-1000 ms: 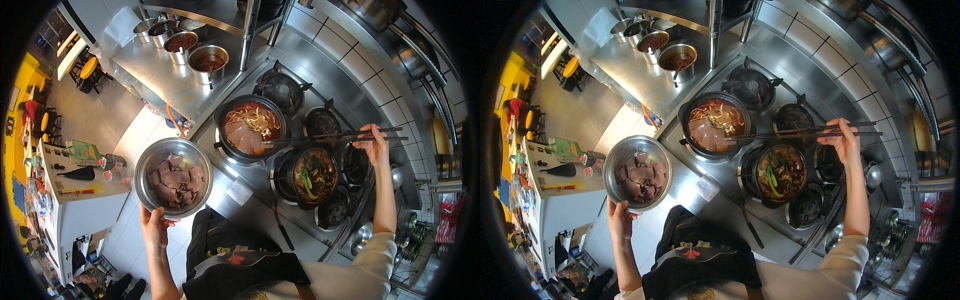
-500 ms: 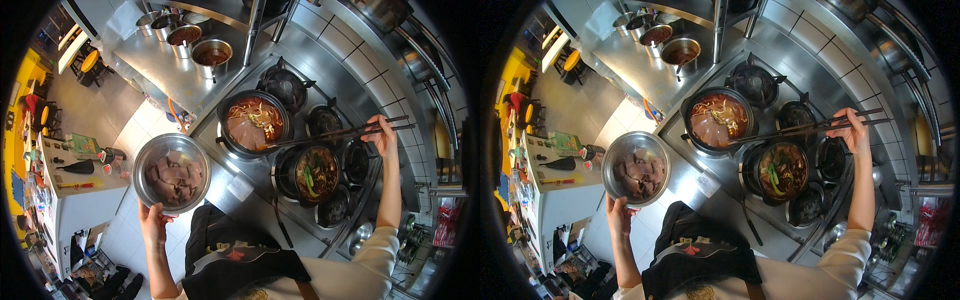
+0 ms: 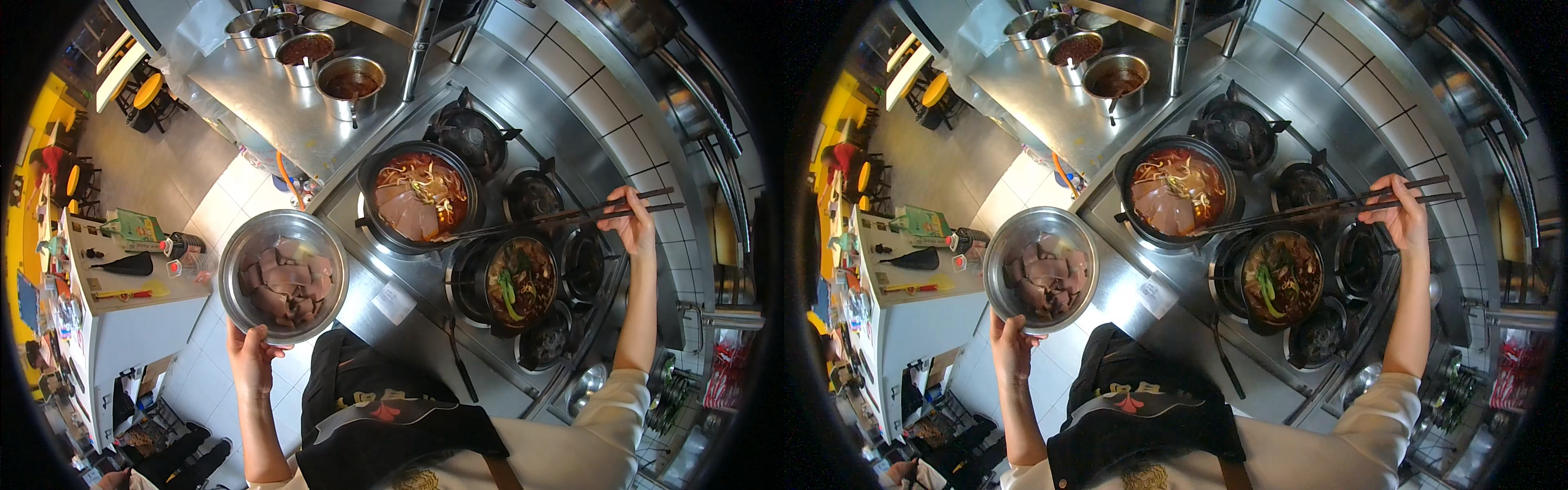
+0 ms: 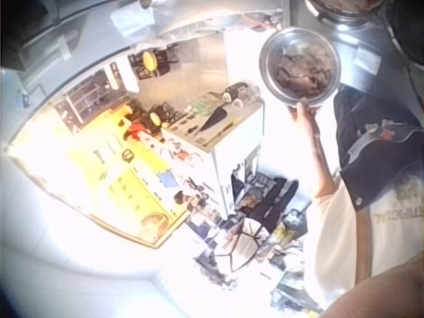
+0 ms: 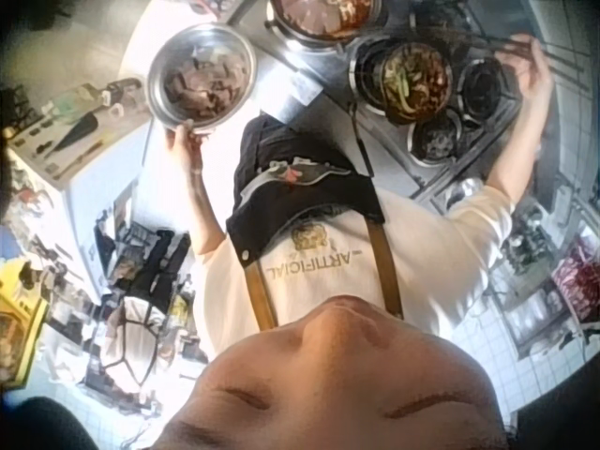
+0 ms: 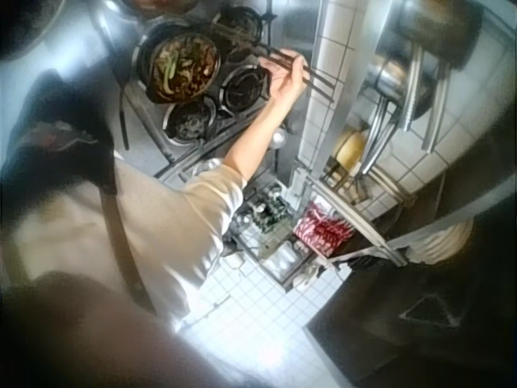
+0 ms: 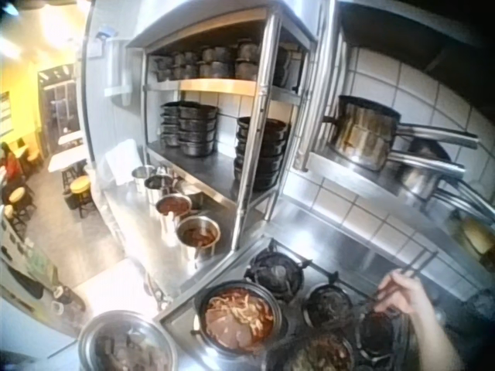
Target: The person uses chopsticks to transfer sliced meat from a metal bowl into two simmering pots on the stove. After finishing, the person walks to a prep area and handles a plastic bag of ingredients.
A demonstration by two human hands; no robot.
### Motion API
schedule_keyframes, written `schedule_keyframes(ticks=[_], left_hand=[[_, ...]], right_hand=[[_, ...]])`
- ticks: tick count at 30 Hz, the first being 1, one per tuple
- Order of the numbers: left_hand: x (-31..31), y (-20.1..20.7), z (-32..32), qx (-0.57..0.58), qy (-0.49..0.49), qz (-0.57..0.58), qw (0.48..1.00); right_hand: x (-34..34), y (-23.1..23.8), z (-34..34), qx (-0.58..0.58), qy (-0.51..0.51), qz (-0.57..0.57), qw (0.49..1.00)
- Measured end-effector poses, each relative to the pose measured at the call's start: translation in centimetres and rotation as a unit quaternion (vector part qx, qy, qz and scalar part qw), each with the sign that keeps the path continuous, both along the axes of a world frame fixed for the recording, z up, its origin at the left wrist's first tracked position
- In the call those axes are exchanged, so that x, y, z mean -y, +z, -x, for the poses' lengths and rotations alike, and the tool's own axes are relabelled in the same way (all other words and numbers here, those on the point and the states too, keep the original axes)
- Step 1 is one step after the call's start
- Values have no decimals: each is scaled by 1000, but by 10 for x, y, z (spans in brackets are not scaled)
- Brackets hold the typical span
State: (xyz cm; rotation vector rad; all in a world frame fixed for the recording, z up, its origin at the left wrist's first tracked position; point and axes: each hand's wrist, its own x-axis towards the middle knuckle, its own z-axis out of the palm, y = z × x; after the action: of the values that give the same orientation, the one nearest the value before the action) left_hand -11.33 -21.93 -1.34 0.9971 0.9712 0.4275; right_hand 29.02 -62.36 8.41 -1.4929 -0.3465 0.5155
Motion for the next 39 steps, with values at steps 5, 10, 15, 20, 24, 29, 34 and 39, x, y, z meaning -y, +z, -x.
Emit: schedule_keyframes(ticks=[5,10,15,20,24,29,34,39], left_hand=[[1,3,-2,2,0,-1,1000],[2,4,-2,15,-8,-3,1000],[1,2,0,-1,5,-6,1000],[1,4,0,7,-1,-7,1000],[5,9,-5,38,-27,-12,999],[16,24,-25,74,-101,1,992],[29,43,-38,93,-157,0,983],[40,53,-42,108,-173,1,979]], right_hand=[[-14,-10,-5,1,5,-2,1000],[-28,-21,-13,2,17,-8,1000],[-33,-30,-16,5,32,-10,999],[-28,-26,-10,17,3,-15,1000],[-27,-7,19,28,-26,-78,996],[-43,6,88,56,14,-142,988],[-57,8,133,79,76,-110,988],[-56,13,161,96,61,-108,988]])
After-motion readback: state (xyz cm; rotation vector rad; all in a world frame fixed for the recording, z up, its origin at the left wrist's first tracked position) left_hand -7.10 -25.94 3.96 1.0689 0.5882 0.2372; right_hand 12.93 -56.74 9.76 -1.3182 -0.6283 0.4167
